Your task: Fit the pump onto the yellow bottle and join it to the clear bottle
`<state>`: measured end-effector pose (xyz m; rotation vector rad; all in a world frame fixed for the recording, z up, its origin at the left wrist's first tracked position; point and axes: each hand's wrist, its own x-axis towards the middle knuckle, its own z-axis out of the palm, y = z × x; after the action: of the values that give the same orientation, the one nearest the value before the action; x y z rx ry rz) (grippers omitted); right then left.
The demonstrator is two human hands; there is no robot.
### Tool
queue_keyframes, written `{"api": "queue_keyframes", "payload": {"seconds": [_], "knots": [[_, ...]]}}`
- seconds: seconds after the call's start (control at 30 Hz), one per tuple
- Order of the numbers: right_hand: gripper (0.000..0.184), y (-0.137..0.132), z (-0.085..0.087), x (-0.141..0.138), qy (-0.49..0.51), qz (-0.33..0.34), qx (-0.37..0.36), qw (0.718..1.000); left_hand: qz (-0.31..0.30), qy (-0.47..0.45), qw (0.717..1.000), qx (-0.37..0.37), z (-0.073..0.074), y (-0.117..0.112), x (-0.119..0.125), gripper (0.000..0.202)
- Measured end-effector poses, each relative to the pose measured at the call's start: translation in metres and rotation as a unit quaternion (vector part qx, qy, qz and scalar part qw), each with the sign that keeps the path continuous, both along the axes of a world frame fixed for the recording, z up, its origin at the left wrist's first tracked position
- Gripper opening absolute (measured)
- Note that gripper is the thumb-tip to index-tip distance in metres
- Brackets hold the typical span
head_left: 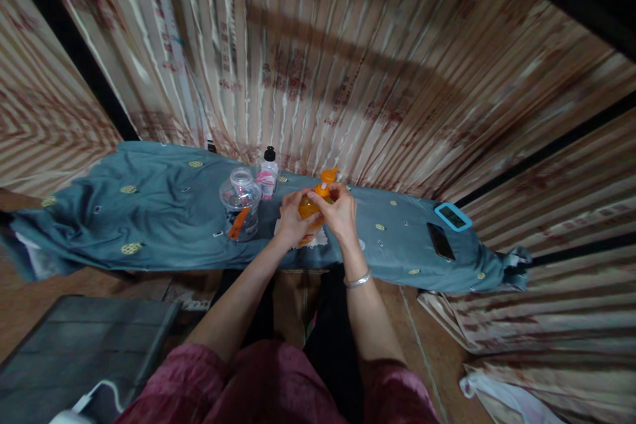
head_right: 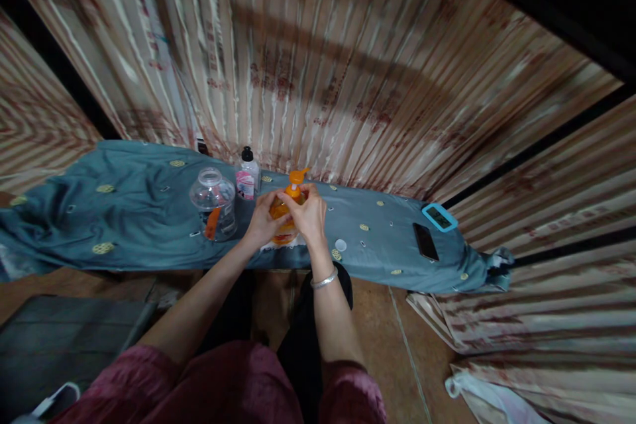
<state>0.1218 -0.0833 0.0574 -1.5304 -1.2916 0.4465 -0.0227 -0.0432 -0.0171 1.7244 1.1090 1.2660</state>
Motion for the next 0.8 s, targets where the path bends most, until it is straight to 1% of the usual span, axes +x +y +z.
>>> {"api": "queue_keyframes", "payload": {"seconds": [0.1, 0.17, 0.23, 0.37, 0.5, 0.67, 0.8], "knots": [[0.065, -0.001, 0.005, 0.006, 0.01, 0.061, 0.005, 0.998, -0.006, -0.004, 1.0, -0.003, 0.0, 0.0, -0.001, 0.063], [0.057, 0.0, 0.008, 0.011, 0.011, 0.094, 0.003, 0.996, -0.013, -0.01, 1.0, -0.005, 0.0, 0.0, -0.001, 0.063], [0.049, 0.001, 0.009, 0.014, 0.007, 0.098, -0.002, 0.995, -0.015, -0.015, 1.0, -0.006, 0.0, 0.0, 0.0, 0.063], [0.043, 0.002, 0.002, 0.01, -0.001, 0.058, 0.001, 0.998, -0.011, -0.014, 1.0, -0.001, 0.0, 0.0, 0.0, 0.063], [0.042, 0.0, -0.004, 0.0, -0.012, 0.009, 0.001, 1.0, -0.01, -0.01, 1.0, 0.002, -0.001, 0.0, 0.0, 0.063], [0.037, -0.003, -0.005, -0.009, -0.025, -0.033, -0.008, 0.999, -0.005, -0.017, 1.0, -0.001, -0.002, 0.0, 0.003, 0.062], [0.038, -0.005, -0.005, -0.013, -0.031, -0.048, -0.006, 0.998, 0.003, -0.015, 1.0, -0.004, -0.001, 0.0, 0.006, 0.061]]}}
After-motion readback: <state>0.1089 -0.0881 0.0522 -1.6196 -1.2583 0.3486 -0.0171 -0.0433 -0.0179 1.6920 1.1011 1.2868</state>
